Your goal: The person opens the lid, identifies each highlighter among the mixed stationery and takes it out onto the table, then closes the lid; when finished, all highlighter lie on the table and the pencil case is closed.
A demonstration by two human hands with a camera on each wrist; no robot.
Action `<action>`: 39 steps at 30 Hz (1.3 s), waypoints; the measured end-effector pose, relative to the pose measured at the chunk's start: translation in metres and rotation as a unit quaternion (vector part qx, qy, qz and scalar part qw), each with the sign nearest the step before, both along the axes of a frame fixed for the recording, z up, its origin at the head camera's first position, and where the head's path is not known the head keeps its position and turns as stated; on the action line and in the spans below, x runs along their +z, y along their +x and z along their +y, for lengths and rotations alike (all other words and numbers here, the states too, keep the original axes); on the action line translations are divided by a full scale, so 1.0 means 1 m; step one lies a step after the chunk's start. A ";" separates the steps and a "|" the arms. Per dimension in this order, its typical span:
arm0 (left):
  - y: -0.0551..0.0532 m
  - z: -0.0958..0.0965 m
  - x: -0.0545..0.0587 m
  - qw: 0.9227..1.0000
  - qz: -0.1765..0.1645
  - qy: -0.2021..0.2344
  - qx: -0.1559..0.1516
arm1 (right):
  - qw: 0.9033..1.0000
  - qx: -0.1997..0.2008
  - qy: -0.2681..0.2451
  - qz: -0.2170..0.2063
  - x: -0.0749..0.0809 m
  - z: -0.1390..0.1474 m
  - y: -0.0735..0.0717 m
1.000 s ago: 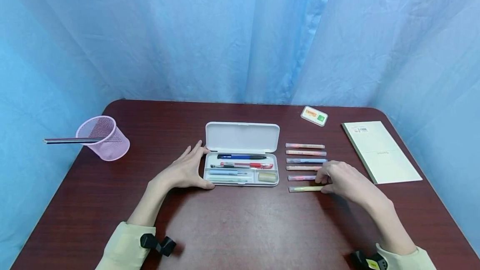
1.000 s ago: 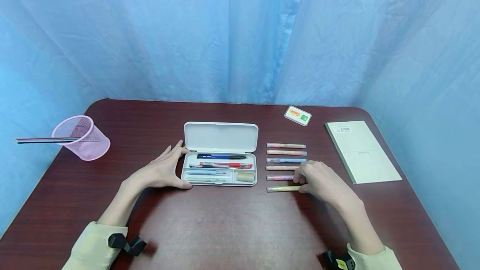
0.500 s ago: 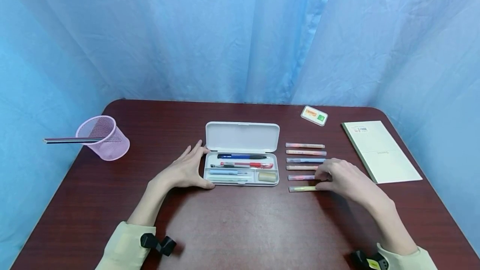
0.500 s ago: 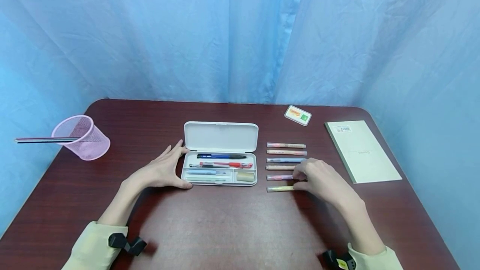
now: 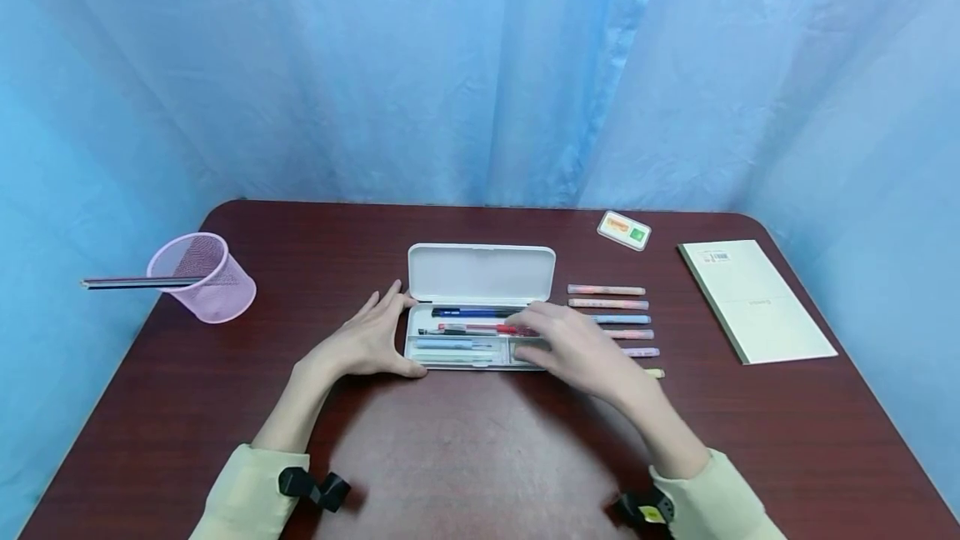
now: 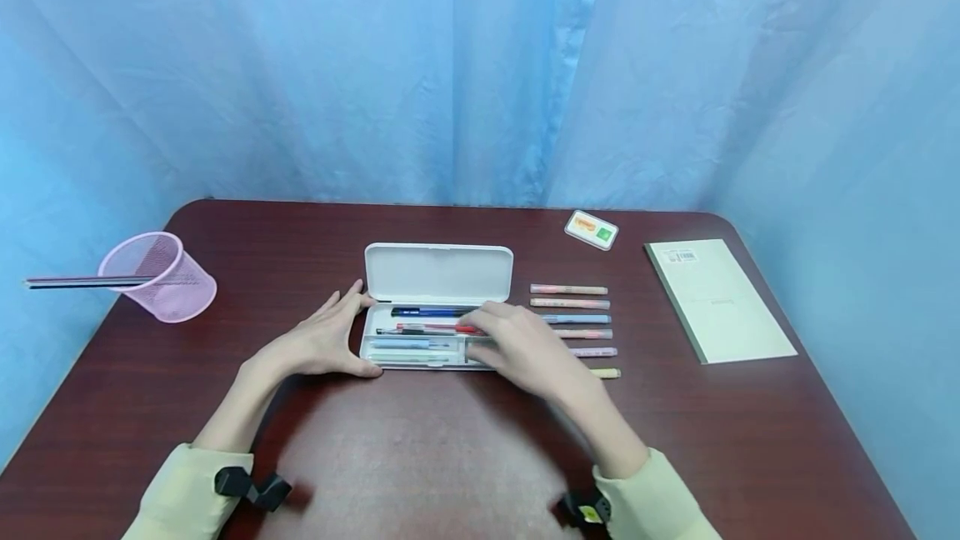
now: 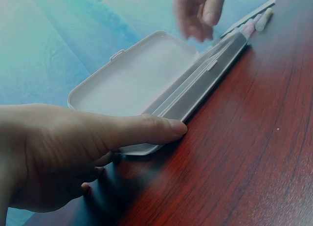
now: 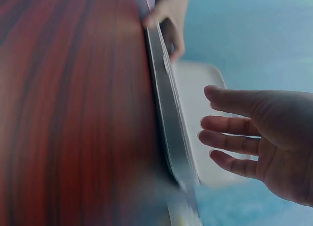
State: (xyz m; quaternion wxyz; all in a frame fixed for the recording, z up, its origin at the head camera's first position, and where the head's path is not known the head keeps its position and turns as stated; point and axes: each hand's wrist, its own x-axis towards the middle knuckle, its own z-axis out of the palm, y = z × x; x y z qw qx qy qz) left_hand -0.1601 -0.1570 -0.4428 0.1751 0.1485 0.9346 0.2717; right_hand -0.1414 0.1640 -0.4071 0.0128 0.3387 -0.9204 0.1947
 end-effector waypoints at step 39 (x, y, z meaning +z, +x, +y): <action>0.000 0.000 -0.002 1.000 0.011 0.009 -0.005 | 0.994 0.056 0.088 0.036 -0.017 -0.065 0.004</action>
